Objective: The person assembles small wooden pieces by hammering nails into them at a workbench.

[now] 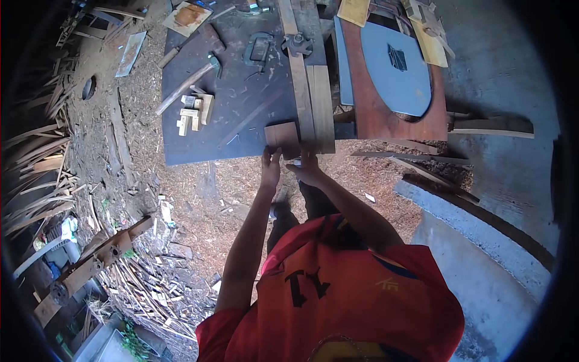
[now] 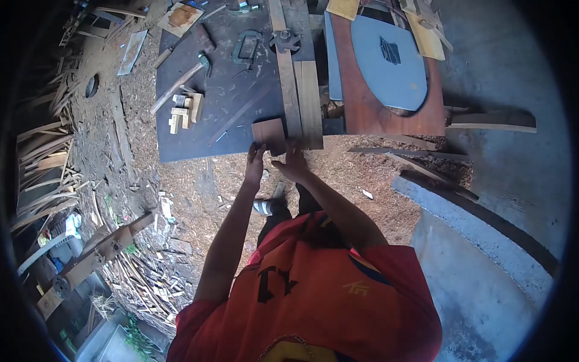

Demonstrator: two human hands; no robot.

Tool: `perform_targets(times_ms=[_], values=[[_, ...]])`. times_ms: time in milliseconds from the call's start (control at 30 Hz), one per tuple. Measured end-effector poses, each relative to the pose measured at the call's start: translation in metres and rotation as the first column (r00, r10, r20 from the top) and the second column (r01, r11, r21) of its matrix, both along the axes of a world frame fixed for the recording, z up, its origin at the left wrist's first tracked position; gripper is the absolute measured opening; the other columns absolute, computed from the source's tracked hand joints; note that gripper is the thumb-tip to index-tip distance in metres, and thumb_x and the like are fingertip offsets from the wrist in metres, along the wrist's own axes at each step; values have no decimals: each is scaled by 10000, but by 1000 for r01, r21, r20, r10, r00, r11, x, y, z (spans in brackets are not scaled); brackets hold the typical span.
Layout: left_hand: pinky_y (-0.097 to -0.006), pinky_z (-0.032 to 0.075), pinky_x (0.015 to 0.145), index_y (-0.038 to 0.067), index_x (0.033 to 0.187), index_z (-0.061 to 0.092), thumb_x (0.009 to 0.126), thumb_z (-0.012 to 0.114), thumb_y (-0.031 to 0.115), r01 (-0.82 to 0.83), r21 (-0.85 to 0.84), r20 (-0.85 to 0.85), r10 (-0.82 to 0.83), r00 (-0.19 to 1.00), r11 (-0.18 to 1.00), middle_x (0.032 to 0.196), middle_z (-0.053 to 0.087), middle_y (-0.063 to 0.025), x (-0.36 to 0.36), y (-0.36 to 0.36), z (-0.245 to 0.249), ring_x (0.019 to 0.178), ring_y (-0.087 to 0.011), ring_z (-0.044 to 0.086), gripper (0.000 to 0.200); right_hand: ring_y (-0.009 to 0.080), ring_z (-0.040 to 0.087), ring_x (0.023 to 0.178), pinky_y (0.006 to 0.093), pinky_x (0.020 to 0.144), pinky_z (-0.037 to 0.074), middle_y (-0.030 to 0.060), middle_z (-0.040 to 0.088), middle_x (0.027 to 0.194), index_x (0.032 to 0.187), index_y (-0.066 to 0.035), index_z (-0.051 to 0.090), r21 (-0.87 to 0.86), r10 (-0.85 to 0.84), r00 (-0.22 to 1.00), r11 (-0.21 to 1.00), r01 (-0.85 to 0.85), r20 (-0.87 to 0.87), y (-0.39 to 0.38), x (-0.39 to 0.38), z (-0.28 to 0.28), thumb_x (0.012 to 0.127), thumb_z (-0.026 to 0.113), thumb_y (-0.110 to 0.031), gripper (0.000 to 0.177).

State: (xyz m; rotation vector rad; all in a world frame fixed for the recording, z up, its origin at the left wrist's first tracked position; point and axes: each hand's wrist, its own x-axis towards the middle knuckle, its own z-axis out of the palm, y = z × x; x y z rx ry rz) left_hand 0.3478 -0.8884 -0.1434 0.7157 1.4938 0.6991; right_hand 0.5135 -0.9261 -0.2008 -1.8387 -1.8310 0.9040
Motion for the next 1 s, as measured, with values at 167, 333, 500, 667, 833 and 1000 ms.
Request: perform_targets(times_ms=[167,333,500,667,833,1000], values=[[-432,312,1189,83,1574,406,990,608,553,-115,-88,118,125,985,989,1540,469,-118,-3,5,41,1432,-267,406,777,406,605,1099,496,886,526,238,525,1303,1354,-35,407,-169,-313,835,949,265,-451,13,-8,41,1035,656,-298,483],[-435,364,1163,44,1548,422,985,632,562,-34,-117,184,56,981,993,1518,486,-96,2,-8,89,1401,-257,462,793,222,648,990,353,736,584,117,606,1146,1310,-67,426,-226,-412,717,911,346,-562,22,6,63,1072,612,-302,383],[-399,456,1084,72,1496,474,998,685,450,-154,-241,279,221,935,958,1443,554,-78,-14,-26,108,1330,-203,534,661,140,656,944,314,762,577,96,636,1102,1268,-82,464,-434,-412,540,896,94,-734,18,32,143,1081,604,-268,299],[-371,494,1049,86,1502,480,1022,670,407,-161,-225,524,258,812,961,1406,589,-82,-41,-58,111,1274,-209,591,608,118,653,893,292,739,564,51,654,1071,1271,-76,546,-349,-219,596,931,-110,-773,3,23,164,1080,605,-270,279],[-386,516,1059,83,1488,515,1015,680,407,-219,-329,513,368,776,919,1391,609,-95,-74,-119,75,1275,-229,606,597,155,656,997,308,787,562,69,663,1121,1247,-64,615,-467,-172,780,868,-169,-601,-20,-11,126,1075,588,-378,359],[-367,526,1015,110,1387,622,969,767,325,-364,-292,415,460,785,884,1378,627,-74,-135,-180,96,1201,-198,639,491,247,666,1120,358,810,597,125,623,1263,1358,-80,584,-583,200,864,665,-467,-463,-24,-77,148,1046,600,-476,505]])
